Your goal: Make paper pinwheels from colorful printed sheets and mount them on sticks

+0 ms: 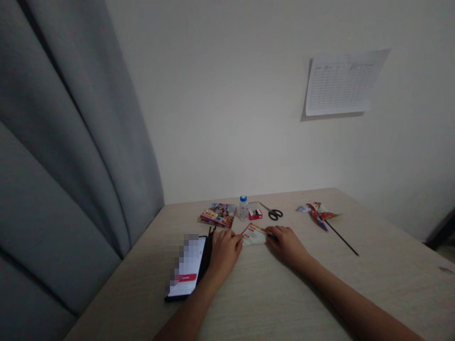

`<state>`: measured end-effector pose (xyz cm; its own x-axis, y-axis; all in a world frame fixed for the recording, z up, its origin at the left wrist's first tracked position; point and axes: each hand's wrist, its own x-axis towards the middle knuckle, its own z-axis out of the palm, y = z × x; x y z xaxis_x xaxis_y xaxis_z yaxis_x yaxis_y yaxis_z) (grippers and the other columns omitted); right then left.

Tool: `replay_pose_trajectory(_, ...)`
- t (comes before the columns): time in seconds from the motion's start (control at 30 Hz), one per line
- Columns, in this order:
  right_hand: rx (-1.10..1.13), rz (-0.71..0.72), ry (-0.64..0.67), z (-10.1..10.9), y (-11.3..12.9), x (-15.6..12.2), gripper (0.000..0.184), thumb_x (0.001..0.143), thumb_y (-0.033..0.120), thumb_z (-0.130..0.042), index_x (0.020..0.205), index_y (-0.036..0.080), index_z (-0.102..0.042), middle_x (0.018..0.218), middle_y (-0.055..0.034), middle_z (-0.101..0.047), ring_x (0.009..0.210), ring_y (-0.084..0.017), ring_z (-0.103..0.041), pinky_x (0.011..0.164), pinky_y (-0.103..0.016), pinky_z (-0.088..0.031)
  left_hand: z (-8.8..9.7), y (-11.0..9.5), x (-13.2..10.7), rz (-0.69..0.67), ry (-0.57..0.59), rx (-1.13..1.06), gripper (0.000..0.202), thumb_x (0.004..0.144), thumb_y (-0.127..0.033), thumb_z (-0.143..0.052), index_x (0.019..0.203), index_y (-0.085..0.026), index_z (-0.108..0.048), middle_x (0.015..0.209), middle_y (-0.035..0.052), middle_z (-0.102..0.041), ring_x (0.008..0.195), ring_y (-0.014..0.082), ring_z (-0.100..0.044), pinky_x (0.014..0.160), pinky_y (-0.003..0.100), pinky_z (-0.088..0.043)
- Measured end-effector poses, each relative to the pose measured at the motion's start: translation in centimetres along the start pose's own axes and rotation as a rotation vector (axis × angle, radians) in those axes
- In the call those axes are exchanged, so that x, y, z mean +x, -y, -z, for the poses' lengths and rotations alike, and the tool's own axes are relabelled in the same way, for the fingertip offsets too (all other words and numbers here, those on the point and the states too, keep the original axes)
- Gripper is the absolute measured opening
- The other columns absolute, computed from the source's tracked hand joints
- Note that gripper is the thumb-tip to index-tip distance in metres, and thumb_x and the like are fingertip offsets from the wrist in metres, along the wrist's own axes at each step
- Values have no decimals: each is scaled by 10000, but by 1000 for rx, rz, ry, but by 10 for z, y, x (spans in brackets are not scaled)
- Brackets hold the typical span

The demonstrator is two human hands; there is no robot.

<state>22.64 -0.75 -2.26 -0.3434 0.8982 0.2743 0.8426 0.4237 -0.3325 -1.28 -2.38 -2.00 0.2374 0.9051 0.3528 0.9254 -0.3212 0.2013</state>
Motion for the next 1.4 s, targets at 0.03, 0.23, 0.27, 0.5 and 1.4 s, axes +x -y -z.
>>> replay_pose_trajectory(0.03,-5,-4,0,1,1,0,306,930,262,-500,1180,184,-659,1079,-107,-702,1029,-238,-622,929,-354,-418,-1,0,0,-3,-2,1,258,951,-316,-512,1094,-301,-726,1034,49,-657,1055,246,-539,1094,524,-228)
replay_pose_trajectory(0.23,-11,10,-3,1,2,-1,277,927,269,-503,1116,212,-697,1068,-96,-703,1014,-223,-627,917,-336,-414,-3,2,0,-9,-10,6,248,951,-318,-513,1073,-304,-729,1024,43,-655,1063,256,-539,1103,546,-215)
replay_pose_trajectory(0.27,-16,8,-6,0,1,-1,278,930,270,-500,1113,217,-702,1071,-96,-702,1013,-224,-627,915,-337,-415,-4,2,0,-8,-10,6,247,951,-320,-515,1072,-304,-730,1026,44,-656,1064,258,-538,1106,550,-209)
replay_pose_trajectory(0.5,-85,-6,-3,-1,5,-3,283,952,302,-492,1111,236,-716,1071,-103,-695,1003,-233,-618,898,-352,-410,-3,1,1,-19,9,18,258,958,-309,-505,1089,-291,-727,1025,44,-662,1059,250,-538,1110,554,-201)
replay_pose_trajectory(1.4,-199,15,-39,-3,13,-6,240,966,287,-487,1060,230,-700,1076,-86,-659,1021,-229,-549,900,-349,-353,-4,-4,5,-33,5,-3,228,969,-333,-499,892,-227,-687,978,26,-657,1036,227,-553,1084,493,-262)
